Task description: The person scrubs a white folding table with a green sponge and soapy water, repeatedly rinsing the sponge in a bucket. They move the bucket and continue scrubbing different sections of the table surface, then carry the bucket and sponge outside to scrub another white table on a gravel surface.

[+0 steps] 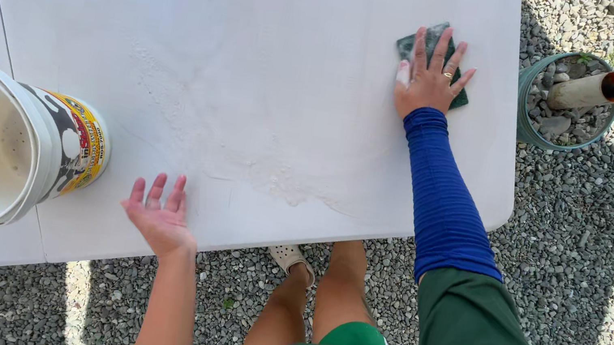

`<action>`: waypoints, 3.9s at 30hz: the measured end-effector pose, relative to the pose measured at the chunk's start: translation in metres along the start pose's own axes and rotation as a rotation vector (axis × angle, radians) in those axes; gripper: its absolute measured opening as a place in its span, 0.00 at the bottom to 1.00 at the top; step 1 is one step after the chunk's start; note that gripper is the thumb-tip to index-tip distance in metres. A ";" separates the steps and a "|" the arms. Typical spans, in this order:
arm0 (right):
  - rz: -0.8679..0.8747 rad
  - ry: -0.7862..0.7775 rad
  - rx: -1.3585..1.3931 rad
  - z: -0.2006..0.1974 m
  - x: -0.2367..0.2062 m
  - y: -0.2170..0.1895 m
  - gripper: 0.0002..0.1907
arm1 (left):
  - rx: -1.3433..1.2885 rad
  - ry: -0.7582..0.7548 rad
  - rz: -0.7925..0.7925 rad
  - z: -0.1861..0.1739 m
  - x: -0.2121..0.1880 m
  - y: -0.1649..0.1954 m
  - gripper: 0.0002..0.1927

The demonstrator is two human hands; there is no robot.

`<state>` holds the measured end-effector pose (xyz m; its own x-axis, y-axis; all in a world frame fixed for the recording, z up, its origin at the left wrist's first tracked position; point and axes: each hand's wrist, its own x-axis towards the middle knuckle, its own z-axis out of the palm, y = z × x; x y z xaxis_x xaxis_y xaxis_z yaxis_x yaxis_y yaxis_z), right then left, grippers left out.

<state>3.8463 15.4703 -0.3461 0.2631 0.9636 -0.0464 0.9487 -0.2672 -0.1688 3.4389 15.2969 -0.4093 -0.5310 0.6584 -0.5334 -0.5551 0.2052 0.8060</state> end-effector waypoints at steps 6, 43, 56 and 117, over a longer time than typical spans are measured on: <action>-0.604 -0.122 0.061 0.037 -0.091 -0.038 0.34 | -0.185 0.321 0.169 -0.028 0.061 0.137 0.40; -0.900 -0.281 0.052 0.058 -0.088 0.081 0.31 | 1.003 0.270 1.047 0.117 0.026 0.122 0.19; -1.046 -0.238 0.169 0.114 0.012 -0.230 0.32 | -0.318 0.654 0.414 0.048 0.071 0.124 0.21; -0.114 -0.112 -0.106 0.038 0.132 0.166 0.39 | 1.716 -0.225 0.535 0.348 0.062 -0.143 0.48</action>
<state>4.0317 15.5531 -0.4178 0.1377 0.9800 -0.1434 0.9859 -0.1496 -0.0751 3.7077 15.5606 -0.4683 -0.2430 0.9419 -0.2319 0.9112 0.3036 0.2784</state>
